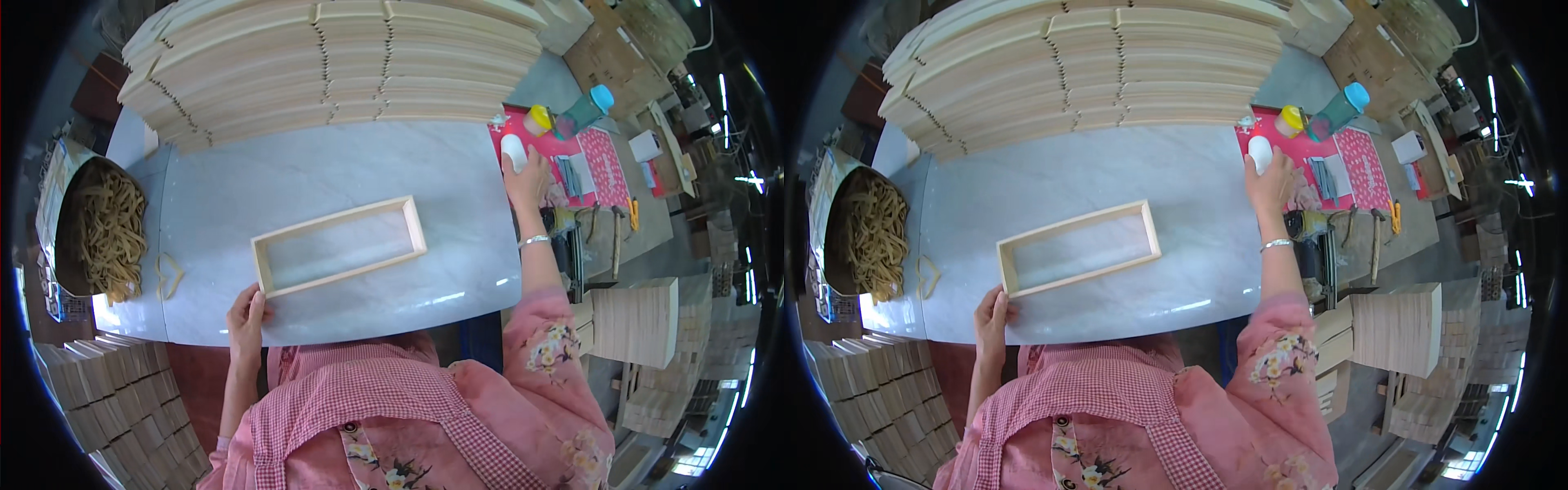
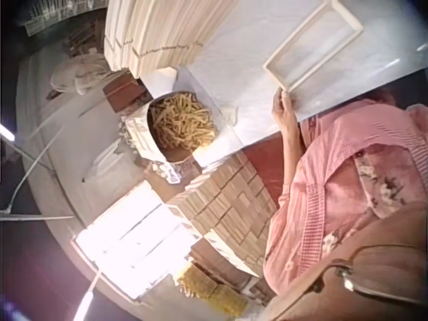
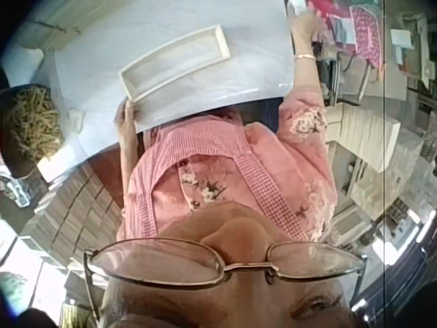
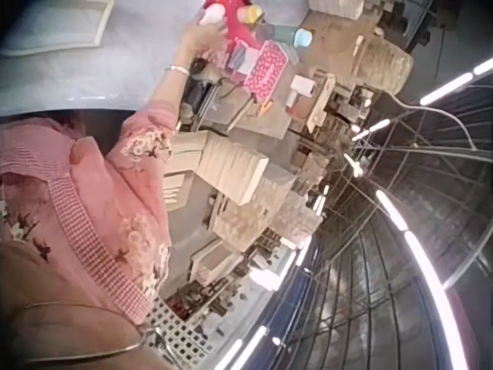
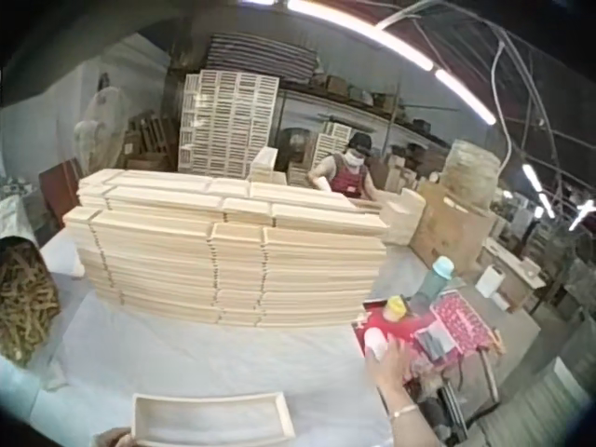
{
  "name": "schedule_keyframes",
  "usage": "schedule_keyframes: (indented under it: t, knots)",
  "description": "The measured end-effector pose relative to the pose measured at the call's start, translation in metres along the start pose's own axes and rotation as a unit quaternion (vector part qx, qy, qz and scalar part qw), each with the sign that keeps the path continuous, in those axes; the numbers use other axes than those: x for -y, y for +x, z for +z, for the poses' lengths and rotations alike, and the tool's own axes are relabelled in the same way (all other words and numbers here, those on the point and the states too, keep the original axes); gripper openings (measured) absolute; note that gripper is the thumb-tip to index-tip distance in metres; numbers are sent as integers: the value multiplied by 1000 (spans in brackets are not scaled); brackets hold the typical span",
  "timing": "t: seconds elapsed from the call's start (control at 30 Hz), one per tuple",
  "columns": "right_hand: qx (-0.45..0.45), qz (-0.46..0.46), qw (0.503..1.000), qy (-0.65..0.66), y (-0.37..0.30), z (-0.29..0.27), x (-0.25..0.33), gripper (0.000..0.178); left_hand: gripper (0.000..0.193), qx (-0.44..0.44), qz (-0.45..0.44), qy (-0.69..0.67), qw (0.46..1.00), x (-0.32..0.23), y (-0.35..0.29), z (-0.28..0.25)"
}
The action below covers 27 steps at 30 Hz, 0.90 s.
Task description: Assemble wooden boxes by gluing and nailing together pre-cut wooden planks.
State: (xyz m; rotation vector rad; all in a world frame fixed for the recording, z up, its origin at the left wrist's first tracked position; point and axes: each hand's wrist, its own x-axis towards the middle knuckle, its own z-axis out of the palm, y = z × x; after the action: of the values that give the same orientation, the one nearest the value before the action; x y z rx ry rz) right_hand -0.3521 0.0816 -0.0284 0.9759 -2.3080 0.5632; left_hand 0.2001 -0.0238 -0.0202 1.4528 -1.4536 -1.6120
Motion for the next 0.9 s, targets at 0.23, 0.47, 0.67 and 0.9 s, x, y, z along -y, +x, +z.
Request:
schedule_keyframes:
  t: [0.23,0.47,0.67,0.9]
  knots:
    - [124,231,964,32,3,32,-33,59,33,-103,160,107,976,1,-19,13]
    - [-79,285,791,535,-31,-46,30,49,43,-59,474,358,802,7,-21,49]
    - [99,190,751,625,-92,-100,127,46,61,20,479,465,744,31,-12,95]
    - [302,55,740,598,-140,-128,223,58,61,35,506,441,740,46,-14,87]
